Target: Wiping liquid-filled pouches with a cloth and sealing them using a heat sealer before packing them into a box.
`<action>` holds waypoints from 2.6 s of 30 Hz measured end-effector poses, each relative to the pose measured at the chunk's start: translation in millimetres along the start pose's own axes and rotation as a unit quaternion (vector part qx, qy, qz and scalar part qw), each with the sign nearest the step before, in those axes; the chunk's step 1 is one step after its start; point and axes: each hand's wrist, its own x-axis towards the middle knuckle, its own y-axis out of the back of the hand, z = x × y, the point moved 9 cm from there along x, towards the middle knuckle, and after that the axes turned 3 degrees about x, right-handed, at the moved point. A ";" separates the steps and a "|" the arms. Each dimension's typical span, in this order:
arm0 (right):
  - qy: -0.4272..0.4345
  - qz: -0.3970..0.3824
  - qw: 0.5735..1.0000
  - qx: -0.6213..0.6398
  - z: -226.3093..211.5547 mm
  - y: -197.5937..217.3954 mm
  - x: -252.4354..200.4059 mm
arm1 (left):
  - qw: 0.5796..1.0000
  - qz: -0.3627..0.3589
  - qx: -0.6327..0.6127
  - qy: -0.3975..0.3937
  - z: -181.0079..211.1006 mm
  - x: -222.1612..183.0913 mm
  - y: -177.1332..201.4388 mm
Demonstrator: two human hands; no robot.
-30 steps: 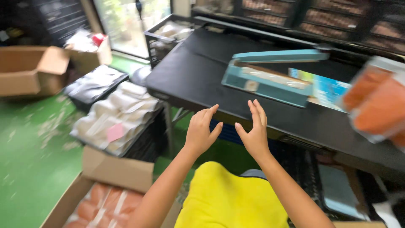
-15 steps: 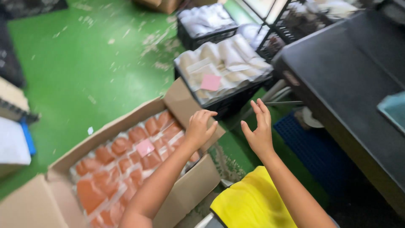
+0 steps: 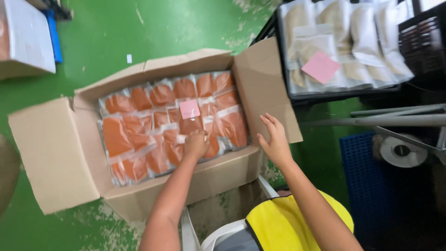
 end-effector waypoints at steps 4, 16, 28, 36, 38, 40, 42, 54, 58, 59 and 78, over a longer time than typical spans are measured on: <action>-0.005 -0.075 0.997 -0.008 5.2 -50.3 0.7 | 0.992 -0.059 -0.026 0.106 -45.0 -22.1 -21.5; -0.025 -0.212 0.977 -0.016 8.6 -130.5 -12.3 | 0.729 0.398 -0.263 0.491 -272.9 -110.1 -72.6; -0.026 -0.337 0.940 -0.041 -32.8 -181.5 -23.4 | 0.187 0.408 -0.730 0.515 -282.4 -109.7 -120.2; -0.066 -0.371 0.925 -0.059 5.2 -200.0 -42.0 | 0.212 0.340 -0.701 0.590 -297.1 -123.0 -91.4; -0.061 -0.382 0.921 -0.050 -0.1 -202.7 -47.1 | 0.224 0.331 -0.706 0.585 -300.4 -118.2 -92.0; -0.053 -0.393 0.917 -0.043 1.5 -207.7 -55.4 | 0.234 0.324 -0.711 0.578 -301.2 -117.7 -79.5; 0.004 -0.377 0.926 -0.014 2.6 -209.0 -62.8 | 0.197 0.291 -0.709 0.611 -289.6 -126.2 -64.0; -0.043 -0.371 0.927 -0.040 -46.9 -219.5 -19.9 | 0.518 0.496 -0.476 0.509 -259.0 -106.3 -60.1; -0.022 -0.338 0.941 -0.014 -61.7 -211.9 -1.4 | 0.451 0.395 -0.641 0.479 -192.3 -79.8 -85.8; -0.021 -0.327 0.945 -0.007 -59.4 -209.0 2.3 | 0.537 0.350 -0.590 0.490 -172.4 -83.0 -69.6; -0.081 -0.325 0.942 -0.024 -13.4 -190.4 -22.6 | 0.917 0.185 -0.198 0.292 -137.8 -62.8 3.1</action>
